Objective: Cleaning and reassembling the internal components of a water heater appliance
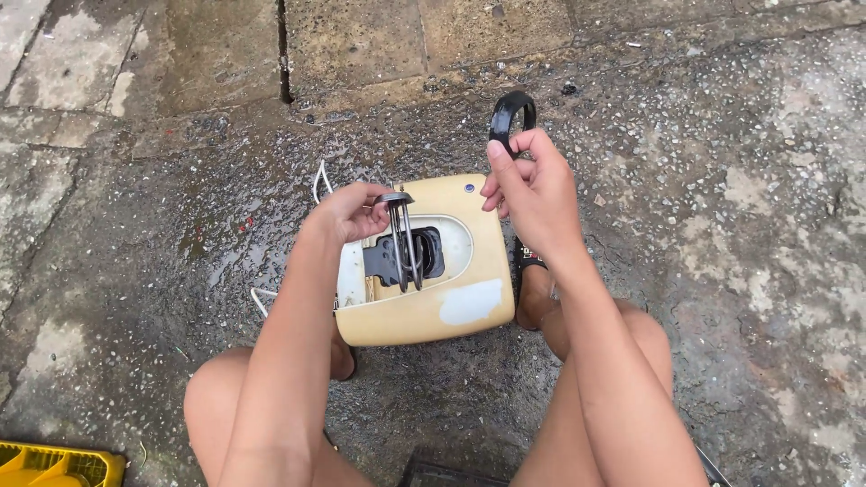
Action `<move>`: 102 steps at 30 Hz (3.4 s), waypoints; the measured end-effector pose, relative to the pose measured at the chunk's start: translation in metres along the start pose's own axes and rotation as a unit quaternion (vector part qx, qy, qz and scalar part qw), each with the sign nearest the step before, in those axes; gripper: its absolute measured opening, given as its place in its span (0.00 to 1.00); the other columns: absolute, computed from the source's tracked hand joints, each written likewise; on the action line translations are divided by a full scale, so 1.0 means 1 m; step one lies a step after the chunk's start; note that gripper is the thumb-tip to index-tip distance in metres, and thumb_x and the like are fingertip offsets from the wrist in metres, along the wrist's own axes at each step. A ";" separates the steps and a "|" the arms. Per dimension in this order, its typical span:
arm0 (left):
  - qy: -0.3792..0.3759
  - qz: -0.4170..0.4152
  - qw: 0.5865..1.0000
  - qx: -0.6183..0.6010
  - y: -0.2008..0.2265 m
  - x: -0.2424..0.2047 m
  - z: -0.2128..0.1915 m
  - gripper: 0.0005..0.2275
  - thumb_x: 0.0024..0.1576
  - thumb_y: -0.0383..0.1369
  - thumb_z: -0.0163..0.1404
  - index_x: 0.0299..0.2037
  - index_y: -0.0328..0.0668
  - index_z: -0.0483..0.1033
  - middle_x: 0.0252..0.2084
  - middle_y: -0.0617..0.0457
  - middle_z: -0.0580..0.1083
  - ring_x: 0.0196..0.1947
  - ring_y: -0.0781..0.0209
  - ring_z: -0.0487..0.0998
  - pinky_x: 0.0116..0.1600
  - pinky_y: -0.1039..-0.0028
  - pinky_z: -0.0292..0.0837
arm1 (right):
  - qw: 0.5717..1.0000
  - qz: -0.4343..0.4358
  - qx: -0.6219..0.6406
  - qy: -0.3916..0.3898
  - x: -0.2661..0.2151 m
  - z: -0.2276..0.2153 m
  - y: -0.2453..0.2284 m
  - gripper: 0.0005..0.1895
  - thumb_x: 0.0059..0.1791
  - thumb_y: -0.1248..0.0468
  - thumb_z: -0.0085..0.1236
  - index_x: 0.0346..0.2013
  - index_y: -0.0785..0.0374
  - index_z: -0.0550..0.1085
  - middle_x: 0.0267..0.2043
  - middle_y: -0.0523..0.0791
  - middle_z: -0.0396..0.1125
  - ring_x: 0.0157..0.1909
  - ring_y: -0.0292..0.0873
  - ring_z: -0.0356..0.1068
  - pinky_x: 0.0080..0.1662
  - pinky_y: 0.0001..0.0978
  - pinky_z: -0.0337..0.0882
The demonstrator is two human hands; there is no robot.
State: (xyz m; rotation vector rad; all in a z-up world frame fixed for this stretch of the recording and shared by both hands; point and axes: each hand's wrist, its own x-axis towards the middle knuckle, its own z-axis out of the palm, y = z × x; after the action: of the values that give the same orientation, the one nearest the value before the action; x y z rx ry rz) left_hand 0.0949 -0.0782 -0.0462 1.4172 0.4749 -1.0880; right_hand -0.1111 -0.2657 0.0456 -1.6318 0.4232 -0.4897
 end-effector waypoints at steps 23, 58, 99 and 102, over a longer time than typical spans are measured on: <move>0.075 0.141 0.898 0.411 -0.137 0.167 -0.073 0.25 0.47 0.40 0.63 0.57 0.57 0.76 0.50 0.56 0.78 0.50 0.62 0.80 0.54 0.69 0.79 | 0.997 -0.037 -0.060 -0.013 0.002 0.026 -0.004 0.12 0.59 0.58 0.52 0.42 0.66 0.66 0.22 0.49 0.71 0.22 0.39 0.73 0.24 0.24 0.71; 0.137 0.186 0.870 0.436 -0.117 0.045 -0.007 0.16 0.57 0.28 0.52 0.52 0.25 0.67 0.42 0.31 0.76 0.45 0.35 0.81 0.44 0.49 0.84 | 0.807 0.135 -0.539 -0.198 -0.007 0.126 0.172 0.19 0.47 0.63 0.63 0.54 0.53 0.80 0.43 0.48 0.66 0.53 0.54 0.74 0.53 0.49 0.76; 0.137 0.450 0.690 0.550 -0.154 0.115 -0.033 0.06 0.54 0.27 0.55 0.27 0.35 0.82 0.19 0.46 0.70 0.24 0.46 0.78 0.31 0.60 0.77 | 0.717 0.031 -0.653 -0.241 0.000 0.138 0.184 0.12 0.45 0.66 0.63 0.43 0.53 0.82 0.39 0.45 0.70 0.47 0.49 0.75 0.49 0.45 0.78; 0.140 0.420 0.705 0.554 -0.145 0.092 -0.034 0.04 0.55 0.30 0.57 0.30 0.40 0.82 0.24 0.48 0.73 0.27 0.48 0.81 0.33 0.58 0.79 | 0.730 0.030 -0.639 -0.240 -0.008 0.144 0.164 0.12 0.47 0.68 0.60 0.44 0.56 0.82 0.40 0.47 0.71 0.48 0.50 0.75 0.49 0.44 0.78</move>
State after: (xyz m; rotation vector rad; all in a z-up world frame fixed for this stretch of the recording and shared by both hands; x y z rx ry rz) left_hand 0.0307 -0.0482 -0.2066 2.4904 -0.7824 -0.2883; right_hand -0.0379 -0.1598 -0.1309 -2.9551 0.4253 0.4639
